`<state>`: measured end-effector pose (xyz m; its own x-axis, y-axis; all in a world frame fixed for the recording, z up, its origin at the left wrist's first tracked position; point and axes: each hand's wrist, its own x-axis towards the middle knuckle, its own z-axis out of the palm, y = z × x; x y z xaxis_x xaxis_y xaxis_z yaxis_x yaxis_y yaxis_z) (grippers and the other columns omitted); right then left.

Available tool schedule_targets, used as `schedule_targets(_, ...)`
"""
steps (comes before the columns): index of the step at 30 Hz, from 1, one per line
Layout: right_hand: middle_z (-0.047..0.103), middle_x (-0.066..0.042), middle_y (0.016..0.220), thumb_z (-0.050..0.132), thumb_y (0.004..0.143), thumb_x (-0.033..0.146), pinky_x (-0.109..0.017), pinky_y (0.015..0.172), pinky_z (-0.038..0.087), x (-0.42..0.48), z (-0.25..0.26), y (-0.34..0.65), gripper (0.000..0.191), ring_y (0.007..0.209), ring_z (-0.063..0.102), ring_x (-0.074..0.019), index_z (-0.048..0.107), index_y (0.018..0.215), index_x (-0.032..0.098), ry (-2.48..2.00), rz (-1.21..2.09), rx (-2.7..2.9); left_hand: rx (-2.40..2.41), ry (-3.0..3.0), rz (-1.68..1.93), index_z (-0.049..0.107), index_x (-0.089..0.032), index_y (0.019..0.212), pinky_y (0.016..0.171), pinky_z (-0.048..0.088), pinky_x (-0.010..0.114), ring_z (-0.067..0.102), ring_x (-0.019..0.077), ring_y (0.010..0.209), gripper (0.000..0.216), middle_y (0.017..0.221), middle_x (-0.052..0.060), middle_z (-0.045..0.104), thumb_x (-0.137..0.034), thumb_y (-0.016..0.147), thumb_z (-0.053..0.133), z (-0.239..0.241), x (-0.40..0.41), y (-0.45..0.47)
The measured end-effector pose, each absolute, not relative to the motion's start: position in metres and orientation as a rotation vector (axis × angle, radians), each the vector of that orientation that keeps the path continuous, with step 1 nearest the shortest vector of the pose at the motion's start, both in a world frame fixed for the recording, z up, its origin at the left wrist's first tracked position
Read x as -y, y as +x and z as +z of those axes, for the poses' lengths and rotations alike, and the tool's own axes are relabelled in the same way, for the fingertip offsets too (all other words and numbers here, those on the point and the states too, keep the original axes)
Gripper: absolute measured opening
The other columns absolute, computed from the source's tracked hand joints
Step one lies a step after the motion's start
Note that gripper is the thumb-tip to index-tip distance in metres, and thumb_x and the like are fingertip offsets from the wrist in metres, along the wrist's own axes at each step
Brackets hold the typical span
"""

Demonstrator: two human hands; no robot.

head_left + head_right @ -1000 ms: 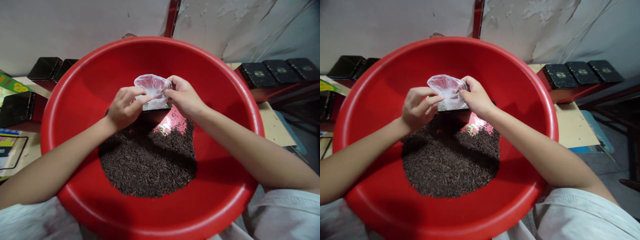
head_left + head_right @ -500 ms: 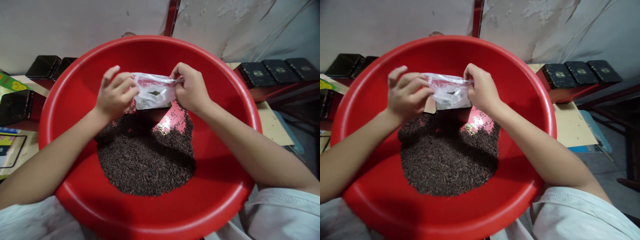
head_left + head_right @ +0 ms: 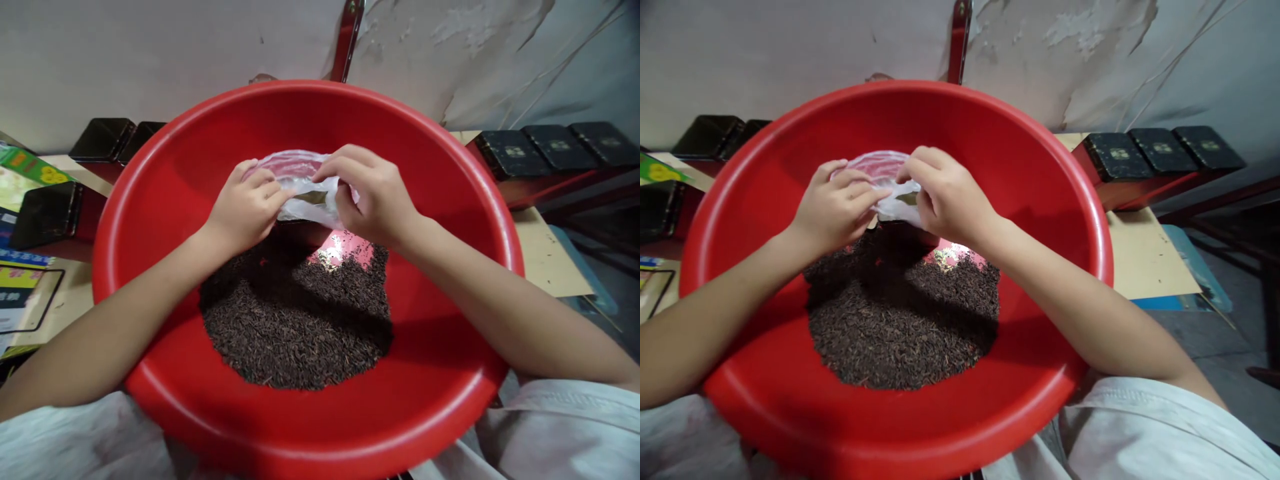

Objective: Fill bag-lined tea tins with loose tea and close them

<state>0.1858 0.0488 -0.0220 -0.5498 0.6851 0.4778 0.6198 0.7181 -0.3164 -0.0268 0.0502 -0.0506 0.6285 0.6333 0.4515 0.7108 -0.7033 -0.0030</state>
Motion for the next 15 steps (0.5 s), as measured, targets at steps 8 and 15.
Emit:
schedule_targets(8,0.066,-0.015,0.107,0.053,0.082,0.030,-0.040,0.081,0.048,-0.055,-0.024,0.193,0.039,0.092,0.062,-0.0256,0.059,0.116,0.013,-1.583,0.297,2.643,0.699,-2.589,-0.830,0.056,-0.025,0.082,0.095,0.043,0.045,0.060,0.0200,0.089,0.009,0.085,-0.001,0.062,-0.031,0.079,0.049,-0.049,-0.038,-0.031)
schedule_targets(15,0.065,-0.012,0.116,0.041,0.078,0.006,-0.038,0.092,0.046,-0.047,-0.025,0.185,0.045,0.107,0.060,-0.0225,0.064,0.116,0.014,-1.267,0.373,2.767,1.034,-2.346,-1.353,0.046,-0.023,0.120,0.092,0.045,0.047,0.053,0.0244,0.105,0.047,0.110,0.009,0.053,-0.050,0.082,0.043,-0.064,-0.067,-0.052)
